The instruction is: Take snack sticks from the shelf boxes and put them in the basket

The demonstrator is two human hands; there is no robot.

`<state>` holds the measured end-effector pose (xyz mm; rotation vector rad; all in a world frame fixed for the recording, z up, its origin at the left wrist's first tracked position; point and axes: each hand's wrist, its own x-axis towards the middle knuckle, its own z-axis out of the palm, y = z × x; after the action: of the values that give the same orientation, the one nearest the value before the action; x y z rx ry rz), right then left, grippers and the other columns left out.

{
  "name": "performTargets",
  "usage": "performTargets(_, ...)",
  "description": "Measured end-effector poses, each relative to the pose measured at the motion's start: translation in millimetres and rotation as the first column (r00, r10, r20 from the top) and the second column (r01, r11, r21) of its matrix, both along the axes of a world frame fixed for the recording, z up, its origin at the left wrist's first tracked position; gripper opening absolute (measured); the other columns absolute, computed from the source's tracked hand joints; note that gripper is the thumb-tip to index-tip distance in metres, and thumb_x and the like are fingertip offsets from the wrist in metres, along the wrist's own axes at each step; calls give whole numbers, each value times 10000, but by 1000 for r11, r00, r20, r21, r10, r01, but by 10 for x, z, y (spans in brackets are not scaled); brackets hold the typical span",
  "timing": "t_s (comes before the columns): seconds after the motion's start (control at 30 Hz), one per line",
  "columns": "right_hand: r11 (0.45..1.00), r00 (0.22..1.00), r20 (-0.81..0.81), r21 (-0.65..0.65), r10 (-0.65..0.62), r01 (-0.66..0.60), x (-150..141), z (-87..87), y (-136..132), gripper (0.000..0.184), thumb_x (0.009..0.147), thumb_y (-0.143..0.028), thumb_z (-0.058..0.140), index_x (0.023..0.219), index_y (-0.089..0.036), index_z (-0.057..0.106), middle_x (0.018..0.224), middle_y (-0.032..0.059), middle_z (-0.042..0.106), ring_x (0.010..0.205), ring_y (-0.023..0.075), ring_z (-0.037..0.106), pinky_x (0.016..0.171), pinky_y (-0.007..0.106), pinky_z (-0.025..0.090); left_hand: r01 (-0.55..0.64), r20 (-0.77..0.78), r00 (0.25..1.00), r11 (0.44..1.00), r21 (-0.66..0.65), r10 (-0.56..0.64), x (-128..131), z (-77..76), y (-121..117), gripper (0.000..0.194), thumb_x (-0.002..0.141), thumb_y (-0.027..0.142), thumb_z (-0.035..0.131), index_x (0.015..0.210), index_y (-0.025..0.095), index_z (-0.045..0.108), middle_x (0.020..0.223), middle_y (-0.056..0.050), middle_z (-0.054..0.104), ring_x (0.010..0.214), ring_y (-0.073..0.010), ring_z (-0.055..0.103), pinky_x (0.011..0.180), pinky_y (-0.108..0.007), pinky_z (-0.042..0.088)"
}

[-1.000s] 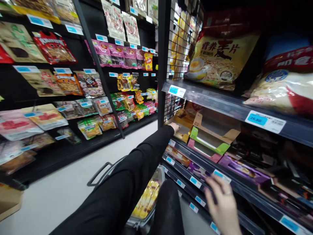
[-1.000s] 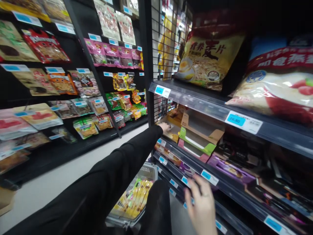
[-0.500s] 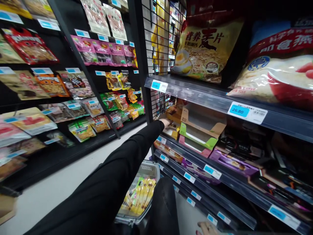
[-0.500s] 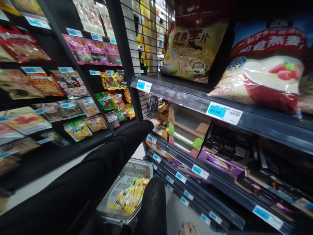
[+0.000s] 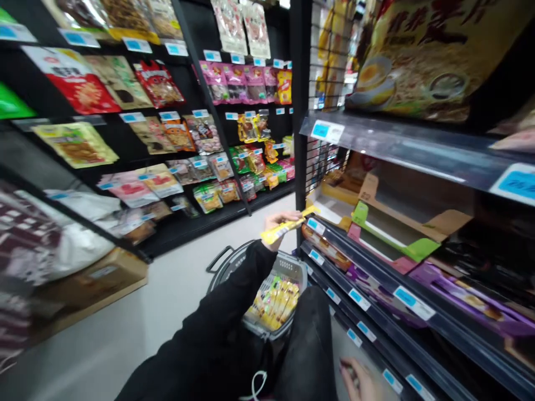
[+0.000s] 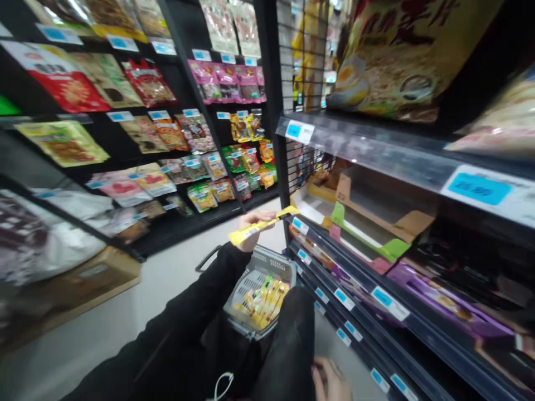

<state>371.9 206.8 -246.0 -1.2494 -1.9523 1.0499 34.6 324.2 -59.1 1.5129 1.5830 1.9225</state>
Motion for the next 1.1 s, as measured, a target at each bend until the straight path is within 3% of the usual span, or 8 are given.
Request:
performTargets(0.1,879,887,-442,-360,134,-312,-516,551,-12,424,833,-559,480,1046,-213,603,887,92,681,631,172,626,546,268,488,280,50,953,932,229,-299,164,-81,-637,319,657,487,729,645,169,702,784,-100,732,912,-254,665,805,-423,526)
performTargets(0.2,734,627,-777,-389,63,-557,-1056,1113,72,599,719,-619,601,1179,-254,480,1014,77,632,636,149,597,519,264,466,441,-36,895,865,239,-445,359,-73,-1119,192,727,387,703,729,200,741,842,-100,734,939,-244,658,796,-394,530)
performTargets(0.37,772,590,-774,-514,-230,-374,-1569,1557,139,316,705,-409,705,895,-204,557,707,-30,574,487,69,461,407,179,345,332,121,933,940,73,-339,553,-211,-1671,89,678,320,755,674,231,747,1049,-93,664,1095,-256,566,907,-387,482)
performTargets(0.47,820,663,-719,-498,-208,-282,-1630,1509,49,271,691,-356,715,836,-184,564,647,-41,560,453,65,424,376,180,307,386,531,805,913,-129,-265,512,-371,-1956,274,762,422,657,951,235,724,1192,-110,590,1070,-248,585,876,-397,503)
performTargets(0.6,895,755,-640,-409,-144,-176,-1650,1332,-48,260,702,-362,699,822,-162,583,685,-13,595,484,80,448,405,199,330,739,853,462,636,-222,-240,434,-483,-2297,589,675,524,696,1121,146,618,1027,-149,665,776,-233,678,633,-360,561)
performTargets(0.7,942,797,-586,-327,-143,-72,-1645,1234,21,242,712,-368,690,707,-150,586,619,-22,554,493,78,426,445,211,331,733,813,575,498,-462,-91,468,-467,-2437,408,648,380,763,907,83,656,854,-124,702,627,-169,670,607,-291,546)
performTargets(0.87,981,873,-488,-167,2,-96,-1461,1129,227,303,741,-367,668,545,-154,578,503,-43,453,457,69,371,454,222,308,723,777,626,423,-546,-68,529,-496,-2526,374,698,431,706,833,88,643,783,-99,701,628,-153,660,639,-285,534)
performTargets(1.1,904,836,-516,-242,188,-353,-1049,950,147,224,728,-404,678,656,-193,704,635,25,599,388,91,449,354,240,343,895,909,350,369,-252,-228,527,-858,-2703,628,727,649,555,963,76,655,642,-55,640,439,-39,388,423,-189,297)
